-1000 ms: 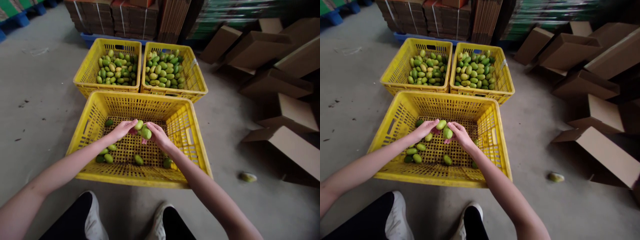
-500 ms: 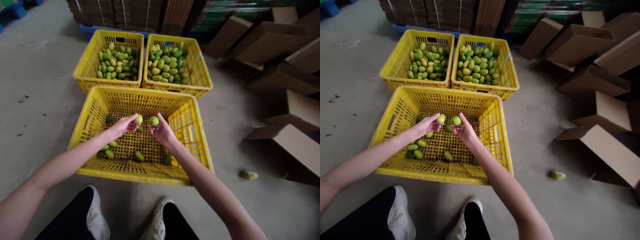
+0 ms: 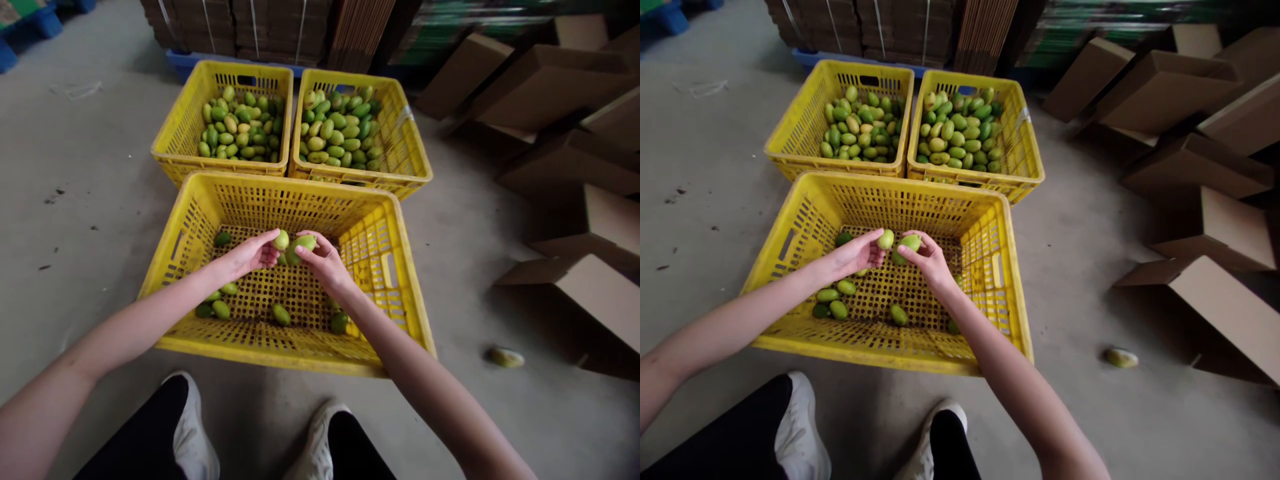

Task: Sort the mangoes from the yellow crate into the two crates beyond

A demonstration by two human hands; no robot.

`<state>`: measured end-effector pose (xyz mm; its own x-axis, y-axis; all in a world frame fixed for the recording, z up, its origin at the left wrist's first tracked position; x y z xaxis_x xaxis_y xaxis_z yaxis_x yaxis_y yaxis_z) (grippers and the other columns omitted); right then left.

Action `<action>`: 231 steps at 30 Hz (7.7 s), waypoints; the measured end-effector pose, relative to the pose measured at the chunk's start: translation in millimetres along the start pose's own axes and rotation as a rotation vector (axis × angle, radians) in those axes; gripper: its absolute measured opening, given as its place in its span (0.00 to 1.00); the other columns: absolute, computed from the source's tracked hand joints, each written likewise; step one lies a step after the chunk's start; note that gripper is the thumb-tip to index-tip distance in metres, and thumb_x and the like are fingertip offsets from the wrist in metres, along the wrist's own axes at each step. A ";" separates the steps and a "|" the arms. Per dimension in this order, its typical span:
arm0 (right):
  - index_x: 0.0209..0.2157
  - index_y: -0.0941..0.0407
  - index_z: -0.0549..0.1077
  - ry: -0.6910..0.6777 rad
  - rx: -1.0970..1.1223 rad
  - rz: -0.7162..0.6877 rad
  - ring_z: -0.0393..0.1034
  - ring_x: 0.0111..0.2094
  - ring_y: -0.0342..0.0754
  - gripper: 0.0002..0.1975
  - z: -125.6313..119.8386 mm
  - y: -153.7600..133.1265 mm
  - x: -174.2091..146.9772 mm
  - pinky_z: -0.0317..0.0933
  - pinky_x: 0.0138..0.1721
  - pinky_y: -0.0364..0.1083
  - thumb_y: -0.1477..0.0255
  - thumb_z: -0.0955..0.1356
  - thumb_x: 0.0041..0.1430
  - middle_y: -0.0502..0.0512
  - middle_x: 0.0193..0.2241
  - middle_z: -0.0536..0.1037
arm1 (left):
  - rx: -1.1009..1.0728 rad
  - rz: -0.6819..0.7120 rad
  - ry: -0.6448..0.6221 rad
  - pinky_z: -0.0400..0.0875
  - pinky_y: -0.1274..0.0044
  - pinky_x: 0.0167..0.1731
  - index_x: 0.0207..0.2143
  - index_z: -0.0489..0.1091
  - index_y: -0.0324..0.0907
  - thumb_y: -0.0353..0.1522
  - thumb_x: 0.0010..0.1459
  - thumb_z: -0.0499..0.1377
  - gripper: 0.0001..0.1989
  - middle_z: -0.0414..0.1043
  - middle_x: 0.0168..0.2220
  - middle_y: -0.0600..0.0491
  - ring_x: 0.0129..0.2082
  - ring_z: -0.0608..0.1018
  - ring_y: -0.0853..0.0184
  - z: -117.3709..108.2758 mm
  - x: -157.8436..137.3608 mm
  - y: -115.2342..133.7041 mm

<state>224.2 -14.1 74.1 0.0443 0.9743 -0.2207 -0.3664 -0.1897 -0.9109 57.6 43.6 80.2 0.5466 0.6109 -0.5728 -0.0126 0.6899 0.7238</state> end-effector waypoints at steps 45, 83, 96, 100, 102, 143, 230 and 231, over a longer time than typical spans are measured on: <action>0.36 0.53 0.71 -0.171 0.283 0.263 0.73 0.34 0.51 0.13 3.7 -7.6 -2.5 0.67 0.33 0.49 0.68 0.68 0.45 0.53 0.32 0.79 | -0.318 -0.022 0.001 0.74 0.76 0.34 0.38 0.74 0.33 0.27 0.55 0.54 0.12 0.77 0.34 0.44 0.33 0.79 0.66 -1.8 -0.5 5.7; 0.26 0.57 0.70 0.185 0.349 0.466 0.65 0.18 0.40 0.16 -8.6 10.3 6.6 0.55 0.16 0.39 0.61 0.66 0.63 0.49 0.19 0.73 | -0.279 0.012 0.168 0.57 0.85 0.11 0.26 0.68 0.35 0.29 0.66 0.46 0.17 0.69 0.22 0.53 0.13 0.66 0.77 -3.1 5.7 -4.1; 0.25 0.54 0.64 -0.018 0.076 0.341 0.54 0.10 0.37 0.23 -3.7 1.3 4.9 0.38 0.09 0.39 0.63 0.79 0.36 0.42 0.14 0.66 | -0.318 0.035 0.041 0.55 0.83 0.11 0.26 0.67 0.39 0.35 0.62 0.54 0.13 0.65 0.19 0.57 0.11 0.63 0.76 -4.5 3.9 -0.5; 0.25 0.53 0.62 -0.016 0.051 0.313 0.55 0.10 0.37 0.24 -3.6 0.4 4.4 0.38 0.09 0.38 0.66 0.80 0.34 0.40 0.14 0.65 | -0.330 0.000 0.101 0.58 0.83 0.13 0.21 0.63 0.40 0.36 0.62 0.55 0.17 0.64 0.16 0.56 0.12 0.65 0.75 -11.8 9.4 -6.2; 0.26 0.53 0.64 -0.008 0.037 0.327 0.59 0.12 0.38 0.24 -4.1 2.3 4.8 0.43 0.09 0.38 0.67 0.80 0.33 0.42 0.16 0.68 | -0.314 -0.009 0.137 0.62 0.83 0.16 0.21 0.65 0.39 0.38 0.64 0.53 0.19 0.66 0.17 0.54 0.14 0.68 0.74 -15.6 13.3 -10.4; 0.28 0.55 0.69 0.296 0.230 0.309 0.67 0.20 0.42 0.22 -5.2 20.4 9.5 0.62 0.19 0.42 0.49 0.66 0.60 0.51 0.22 0.76 | -0.279 0.063 0.181 0.70 0.85 0.20 0.28 0.72 0.34 0.41 0.69 0.47 0.25 0.75 0.28 0.47 0.21 0.75 0.74 -5.8 3.4 -1.8; 0.37 0.55 0.72 -0.033 0.206 0.242 0.74 0.27 0.46 0.14 -5.9 18.1 12.1 0.70 0.29 0.45 0.70 0.73 0.46 0.50 0.29 0.79 | 0.040 0.132 0.012 0.74 0.72 0.45 0.44 0.74 0.37 0.30 0.61 0.57 0.10 0.79 0.37 0.47 0.33 0.81 0.68 -13.5 13.4 -0.8; 0.37 0.55 0.71 -0.030 0.220 0.265 0.73 0.26 0.46 0.14 -6.4 18.1 12.9 0.69 0.26 0.45 0.69 0.72 0.46 0.50 0.29 0.79 | 0.176 0.154 -0.049 0.74 0.72 0.44 0.44 0.73 0.38 0.34 0.63 0.56 0.12 0.79 0.38 0.47 0.33 0.80 0.68 -13.1 13.0 0.3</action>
<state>224.0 -5.7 52.5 -0.1056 0.8986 -0.4260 -0.5529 -0.4091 -0.7259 53.7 56.8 67.9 0.5892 0.6815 -0.4341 0.0451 0.5087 0.8598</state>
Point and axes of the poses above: each hand's wrist, its own x-axis towards the middle knuckle, its own z-axis out of the palm, y = z × x, the point moved 2 cm from there along x, towards the middle knuckle
